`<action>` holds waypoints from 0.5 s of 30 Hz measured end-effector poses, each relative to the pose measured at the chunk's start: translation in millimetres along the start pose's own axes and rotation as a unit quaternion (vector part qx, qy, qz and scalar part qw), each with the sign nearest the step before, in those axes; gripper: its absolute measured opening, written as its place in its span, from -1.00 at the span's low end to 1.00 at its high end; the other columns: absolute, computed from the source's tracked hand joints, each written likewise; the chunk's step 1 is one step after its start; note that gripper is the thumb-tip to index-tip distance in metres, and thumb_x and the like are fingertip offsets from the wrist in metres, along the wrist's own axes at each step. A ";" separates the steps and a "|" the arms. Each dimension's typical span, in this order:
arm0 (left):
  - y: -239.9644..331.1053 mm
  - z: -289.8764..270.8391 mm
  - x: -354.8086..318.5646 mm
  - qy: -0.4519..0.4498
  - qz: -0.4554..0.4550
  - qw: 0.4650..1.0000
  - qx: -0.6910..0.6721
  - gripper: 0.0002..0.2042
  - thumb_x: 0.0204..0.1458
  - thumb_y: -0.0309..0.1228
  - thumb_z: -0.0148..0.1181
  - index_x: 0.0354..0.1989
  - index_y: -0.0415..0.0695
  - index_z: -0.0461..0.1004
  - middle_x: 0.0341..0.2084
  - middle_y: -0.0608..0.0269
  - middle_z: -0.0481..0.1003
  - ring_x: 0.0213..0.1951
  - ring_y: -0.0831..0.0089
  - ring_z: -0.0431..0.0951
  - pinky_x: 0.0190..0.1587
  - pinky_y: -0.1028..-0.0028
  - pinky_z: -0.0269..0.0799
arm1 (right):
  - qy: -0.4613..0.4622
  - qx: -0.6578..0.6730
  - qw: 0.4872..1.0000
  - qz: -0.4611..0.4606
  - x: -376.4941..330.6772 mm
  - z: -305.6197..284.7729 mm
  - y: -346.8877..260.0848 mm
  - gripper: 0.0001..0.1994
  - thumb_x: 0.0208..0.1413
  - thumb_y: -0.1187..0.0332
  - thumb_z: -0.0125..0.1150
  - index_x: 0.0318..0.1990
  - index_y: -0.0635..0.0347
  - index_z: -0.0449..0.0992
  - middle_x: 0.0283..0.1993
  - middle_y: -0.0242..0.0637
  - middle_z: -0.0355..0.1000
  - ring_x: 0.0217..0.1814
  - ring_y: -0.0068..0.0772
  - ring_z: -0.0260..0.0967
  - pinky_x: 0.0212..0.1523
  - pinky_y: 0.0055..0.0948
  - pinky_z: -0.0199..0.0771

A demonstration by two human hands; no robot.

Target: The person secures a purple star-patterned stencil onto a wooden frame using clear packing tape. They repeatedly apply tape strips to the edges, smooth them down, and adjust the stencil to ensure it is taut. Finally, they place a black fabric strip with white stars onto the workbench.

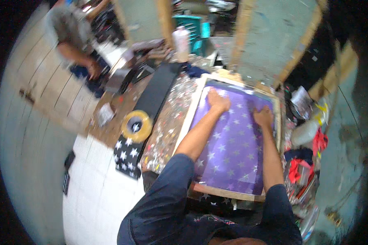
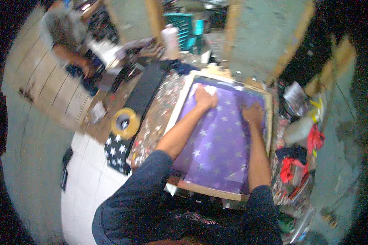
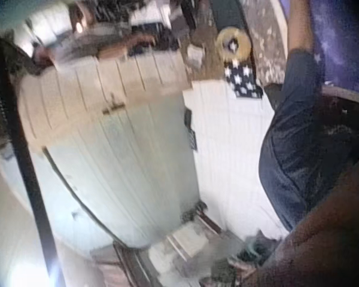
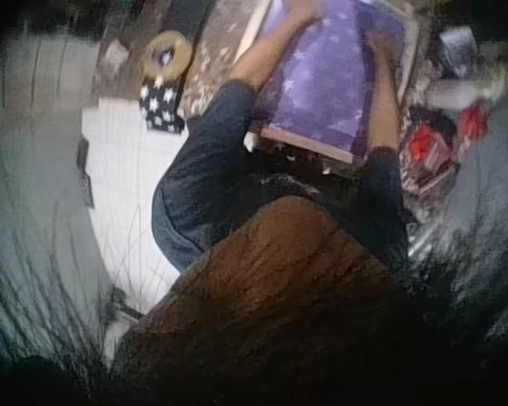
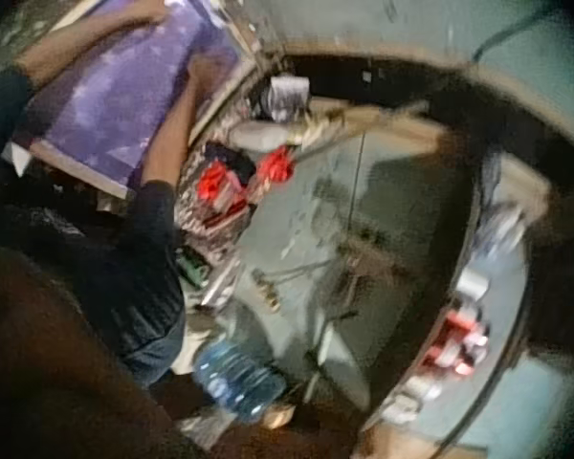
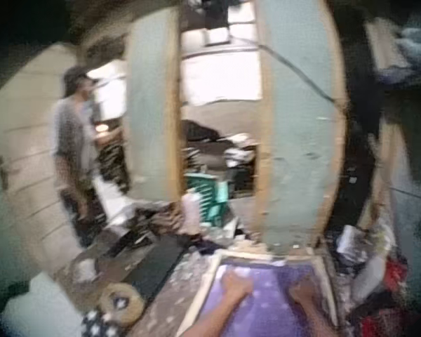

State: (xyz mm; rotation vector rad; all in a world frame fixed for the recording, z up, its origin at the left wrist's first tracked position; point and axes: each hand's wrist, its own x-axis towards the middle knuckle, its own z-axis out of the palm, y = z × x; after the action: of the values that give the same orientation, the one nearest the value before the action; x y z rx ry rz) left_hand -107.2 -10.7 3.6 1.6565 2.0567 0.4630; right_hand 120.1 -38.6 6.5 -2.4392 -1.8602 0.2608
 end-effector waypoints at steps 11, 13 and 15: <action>-160.4 -162.5 -153.4 0.224 0.284 0.932 0.022 -0.39 -0.02 -0.25 0.26 0.15 -0.41 0.30 0.21 -0.24 0.29 0.30 -0.09 0.24 0.36 0.09 0.11 | 0.021 0.012 0.955 -0.295 -10.0 23.1 -91.2 -0.42 0.36 -0.03 -0.25 0.36 0.14 0.23 0.41 -0.05 0.21 0.51 -0.14 0.04 0.44 0.09 -0.10; -206.3 -191.9 -190.0 0.284 0.235 0.927 0.064 -0.38 -0.05 -0.25 0.31 0.16 -0.33 0.31 0.20 -0.15 0.30 0.27 -0.09 0.27 0.34 0.09 0.13 | 0.056 -0.050 0.954 -0.291 -14.1 -2.6 -113.6 -0.55 0.28 0.06 -0.10 0.15 0.11 0.46 0.19 -0.01 0.42 0.34 -0.07 0.26 0.32 0.17 0.08; -240.2 -202.7 -219.1 0.284 0.192 0.933 0.113 -0.35 -0.05 -0.18 0.32 0.17 -0.33 0.32 0.21 -0.15 0.30 0.27 -0.07 0.26 0.32 0.07 0.14 | 0.098 -0.123 0.939 -0.306 -30.9 -16.4 -155.9 -0.64 0.20 0.15 0.05 0.03 0.13 0.54 0.09 0.01 0.48 0.23 -0.03 0.36 0.27 0.10 0.21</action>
State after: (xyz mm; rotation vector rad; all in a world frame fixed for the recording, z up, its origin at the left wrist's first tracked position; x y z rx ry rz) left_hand -377.0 -272.4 77.8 2.2909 2.2325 0.9644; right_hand -33.2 -25.6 49.3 -1.7748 -2.5379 -0.2538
